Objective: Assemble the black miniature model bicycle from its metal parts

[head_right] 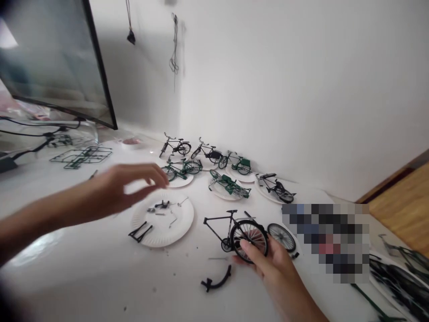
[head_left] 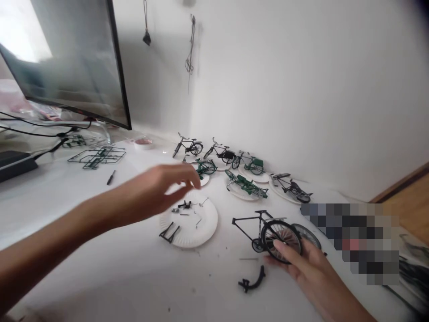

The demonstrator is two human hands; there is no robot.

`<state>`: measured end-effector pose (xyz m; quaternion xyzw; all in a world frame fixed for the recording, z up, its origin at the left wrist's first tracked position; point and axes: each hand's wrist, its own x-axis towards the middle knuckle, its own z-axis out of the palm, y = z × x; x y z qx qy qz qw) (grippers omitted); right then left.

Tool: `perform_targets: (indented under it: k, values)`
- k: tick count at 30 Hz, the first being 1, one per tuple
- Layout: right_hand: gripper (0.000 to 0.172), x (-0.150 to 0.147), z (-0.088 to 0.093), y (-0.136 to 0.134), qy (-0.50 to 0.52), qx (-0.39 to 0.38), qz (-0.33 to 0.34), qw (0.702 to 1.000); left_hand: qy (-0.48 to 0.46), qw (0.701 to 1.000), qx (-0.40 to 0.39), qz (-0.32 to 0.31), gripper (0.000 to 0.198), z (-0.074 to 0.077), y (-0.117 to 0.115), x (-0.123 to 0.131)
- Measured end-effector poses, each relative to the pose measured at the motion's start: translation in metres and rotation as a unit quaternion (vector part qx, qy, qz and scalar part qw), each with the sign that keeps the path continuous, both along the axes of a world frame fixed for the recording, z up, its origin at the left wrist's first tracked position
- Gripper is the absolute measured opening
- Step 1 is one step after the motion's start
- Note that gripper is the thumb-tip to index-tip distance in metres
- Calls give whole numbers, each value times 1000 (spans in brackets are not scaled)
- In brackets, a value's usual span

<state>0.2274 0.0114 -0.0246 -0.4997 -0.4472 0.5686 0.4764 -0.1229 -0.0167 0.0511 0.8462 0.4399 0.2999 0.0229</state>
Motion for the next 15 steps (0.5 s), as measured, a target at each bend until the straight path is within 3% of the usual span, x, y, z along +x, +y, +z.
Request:
perform_targets:
  k: [3, 6, 15]
  values:
    - [37, -5, -1, 7, -14, 10, 6, 1000, 145, 987, -59, -26, 17, -22, 39, 19]
    - [38, -9, -2, 11, -2, 14, -4, 1000, 181, 981, -68, 14, 13, -40, 67, 33]
    - [40, -11, -2, 11, 26, 12, -20, 999, 123, 979, -137, 84, 26, -57, 80, 47]
